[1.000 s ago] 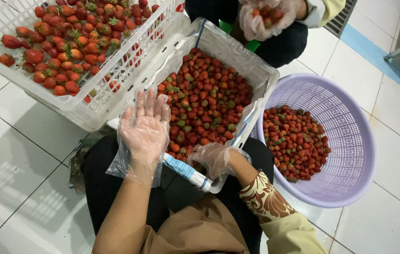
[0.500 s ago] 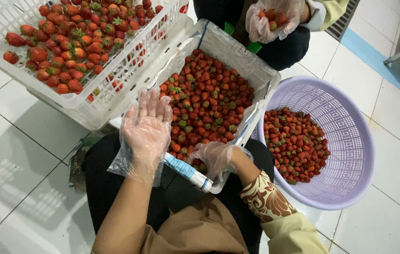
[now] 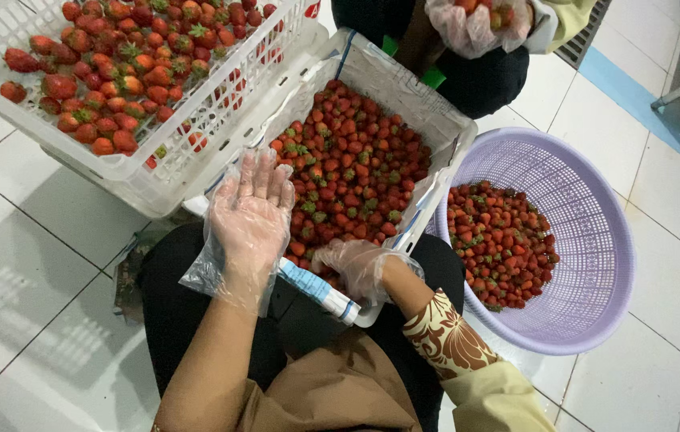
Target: The person sits on the floor and sorts strawberries by hand, picking them from a white crate and placing them into a purple colander. The person wears disposable gloves and handles the fruit one at a time or in small handfuls.
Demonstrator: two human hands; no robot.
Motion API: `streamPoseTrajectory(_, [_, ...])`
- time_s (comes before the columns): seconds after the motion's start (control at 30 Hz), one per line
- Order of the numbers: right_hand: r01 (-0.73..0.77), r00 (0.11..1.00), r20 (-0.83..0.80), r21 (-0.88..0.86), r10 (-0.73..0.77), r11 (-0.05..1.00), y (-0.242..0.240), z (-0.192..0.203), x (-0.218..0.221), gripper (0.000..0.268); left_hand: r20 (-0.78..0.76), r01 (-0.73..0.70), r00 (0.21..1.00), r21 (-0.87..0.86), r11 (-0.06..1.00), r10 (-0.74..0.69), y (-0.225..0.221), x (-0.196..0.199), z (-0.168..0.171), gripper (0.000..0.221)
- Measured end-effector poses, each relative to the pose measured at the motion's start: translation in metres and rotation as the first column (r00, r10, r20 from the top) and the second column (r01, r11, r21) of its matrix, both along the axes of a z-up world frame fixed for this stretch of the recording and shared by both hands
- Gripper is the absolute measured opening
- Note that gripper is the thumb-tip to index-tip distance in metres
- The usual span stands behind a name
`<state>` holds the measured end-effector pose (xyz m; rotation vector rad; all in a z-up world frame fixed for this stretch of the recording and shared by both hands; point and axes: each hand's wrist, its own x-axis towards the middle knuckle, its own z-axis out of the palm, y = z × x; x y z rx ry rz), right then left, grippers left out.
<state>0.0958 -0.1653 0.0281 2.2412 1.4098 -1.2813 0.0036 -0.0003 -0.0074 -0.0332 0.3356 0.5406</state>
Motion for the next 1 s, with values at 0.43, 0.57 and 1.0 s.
streamPoseTrajectory(0.43, [-0.001,0.999,0.046,0.184,-0.008,0.983,-0.005,-0.007,-0.001,0.076,0.082,0.030,0.996,-0.042,0.999,-0.026,0.003,0.000,-0.016,0.053])
streamPoseTrajectory(0.57, [0.026,1.000,0.003,0.144,-0.026,0.989,-0.007,-0.005,0.005,0.063,0.082,0.025,0.996,-0.049,0.998,-0.021,0.003,0.000,-0.011,0.053])
streamPoseTrajectory(1.0, [0.270,0.934,-0.308,0.288,-0.178,0.919,-0.017,-0.012,0.034,0.038,0.012,0.003,1.000,0.031,1.000,-0.003,-0.002,-0.002,-0.011,0.054])
